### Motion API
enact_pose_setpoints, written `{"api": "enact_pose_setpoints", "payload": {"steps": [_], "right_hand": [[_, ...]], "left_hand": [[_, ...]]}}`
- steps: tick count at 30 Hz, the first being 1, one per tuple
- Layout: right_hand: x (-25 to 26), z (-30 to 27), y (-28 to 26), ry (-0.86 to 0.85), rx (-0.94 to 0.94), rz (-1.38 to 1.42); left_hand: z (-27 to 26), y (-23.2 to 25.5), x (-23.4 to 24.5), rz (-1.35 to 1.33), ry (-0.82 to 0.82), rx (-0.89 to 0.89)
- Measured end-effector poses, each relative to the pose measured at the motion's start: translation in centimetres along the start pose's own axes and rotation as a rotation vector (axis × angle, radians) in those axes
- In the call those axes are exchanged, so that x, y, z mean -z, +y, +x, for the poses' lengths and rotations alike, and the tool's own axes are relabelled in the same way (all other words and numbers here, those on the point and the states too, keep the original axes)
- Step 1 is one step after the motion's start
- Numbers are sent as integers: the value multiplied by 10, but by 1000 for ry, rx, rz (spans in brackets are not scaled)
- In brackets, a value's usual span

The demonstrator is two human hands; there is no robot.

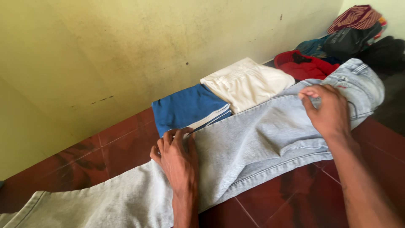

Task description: The person picks up a pair of light blue jeans from a pile of laundry on a table, spreads them out, and folds them into a rectangular shape before setting them down.

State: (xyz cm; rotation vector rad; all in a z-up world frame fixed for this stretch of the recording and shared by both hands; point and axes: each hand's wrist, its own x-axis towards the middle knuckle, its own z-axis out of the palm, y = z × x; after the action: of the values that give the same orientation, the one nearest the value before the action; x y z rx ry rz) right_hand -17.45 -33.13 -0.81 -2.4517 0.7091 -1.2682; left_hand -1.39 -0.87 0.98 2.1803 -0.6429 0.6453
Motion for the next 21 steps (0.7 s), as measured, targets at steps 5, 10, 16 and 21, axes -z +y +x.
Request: {"api": "enact_pose_setpoints", "payload": {"steps": [5, 10, 16, 21], "right_hand": [[19, -26, 38, 381, -70, -118], [14, -29, 62, 561, -218, -174], [16, -21, 63, 321, -304, 34], [17, -19, 60, 231, -571, 271]], "left_hand": [[-5, 42, -8, -396, -204, -76], [-34, 97, -23, -505, -543, -237], [-60, 89, -54, -393, -518, -448], [-66, 83, -76, -320, -510, -461]]}}
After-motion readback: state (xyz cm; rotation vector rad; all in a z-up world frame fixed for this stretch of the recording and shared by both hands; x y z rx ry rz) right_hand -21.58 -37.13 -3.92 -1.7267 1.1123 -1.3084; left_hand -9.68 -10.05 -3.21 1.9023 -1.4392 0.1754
